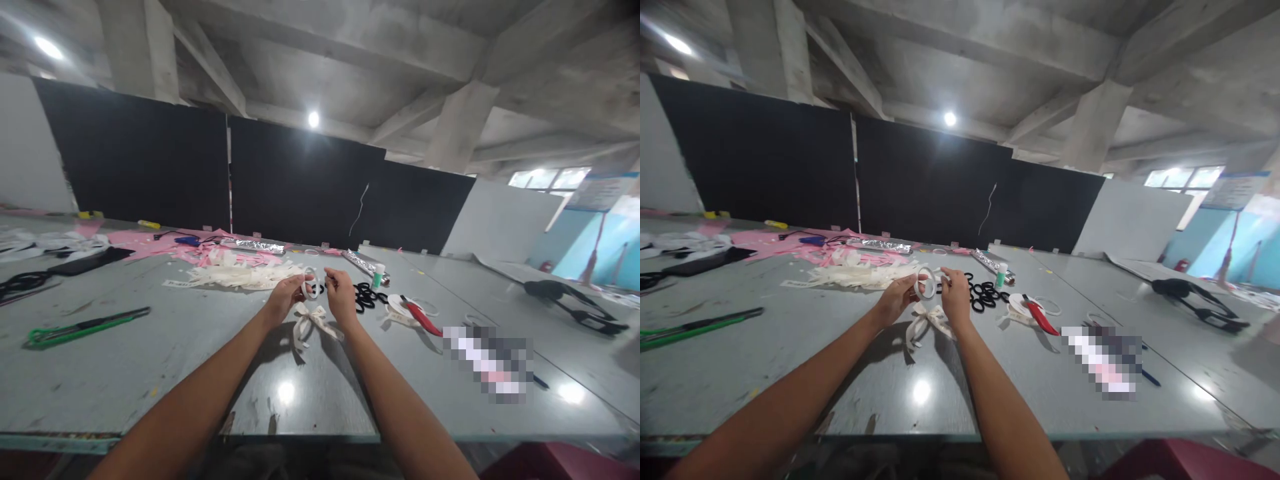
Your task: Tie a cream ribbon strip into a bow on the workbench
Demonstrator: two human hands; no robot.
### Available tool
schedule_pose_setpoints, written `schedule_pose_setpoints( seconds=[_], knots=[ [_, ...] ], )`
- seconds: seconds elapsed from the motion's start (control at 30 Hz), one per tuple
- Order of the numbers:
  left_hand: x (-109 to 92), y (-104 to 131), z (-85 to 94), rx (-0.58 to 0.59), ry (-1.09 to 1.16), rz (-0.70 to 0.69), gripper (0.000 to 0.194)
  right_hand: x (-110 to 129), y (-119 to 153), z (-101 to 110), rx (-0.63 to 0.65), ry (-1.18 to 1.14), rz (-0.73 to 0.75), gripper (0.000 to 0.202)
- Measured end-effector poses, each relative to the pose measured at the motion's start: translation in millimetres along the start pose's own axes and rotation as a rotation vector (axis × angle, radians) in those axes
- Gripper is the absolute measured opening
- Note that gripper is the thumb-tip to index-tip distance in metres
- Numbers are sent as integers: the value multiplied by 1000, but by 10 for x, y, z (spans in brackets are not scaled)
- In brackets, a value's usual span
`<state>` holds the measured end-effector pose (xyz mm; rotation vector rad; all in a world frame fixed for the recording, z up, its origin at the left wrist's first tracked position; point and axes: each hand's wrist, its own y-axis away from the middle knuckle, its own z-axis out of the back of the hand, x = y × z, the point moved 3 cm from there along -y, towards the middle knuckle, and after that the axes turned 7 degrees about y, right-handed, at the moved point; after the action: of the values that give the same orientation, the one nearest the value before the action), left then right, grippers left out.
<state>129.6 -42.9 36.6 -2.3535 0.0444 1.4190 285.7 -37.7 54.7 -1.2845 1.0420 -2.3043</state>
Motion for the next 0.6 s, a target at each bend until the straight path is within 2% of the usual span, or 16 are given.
schedule_pose_setpoints(
  seconds=[0.07,0.23,0.43,0.6],
  knots=[
    [-17,18,-16,11,16,12,50,107,50,-29,18,46,99,26],
    [-14,23,-26,40,23,5,46,248,130,-107,139,-47,153,27],
    [0,23,-14,14,49,-26,29,279,116,-112,224,-40,260,32],
    [-2,-6,17,13,18,-46,27,247,93,-133,233,-71,248,27]
  ],
)
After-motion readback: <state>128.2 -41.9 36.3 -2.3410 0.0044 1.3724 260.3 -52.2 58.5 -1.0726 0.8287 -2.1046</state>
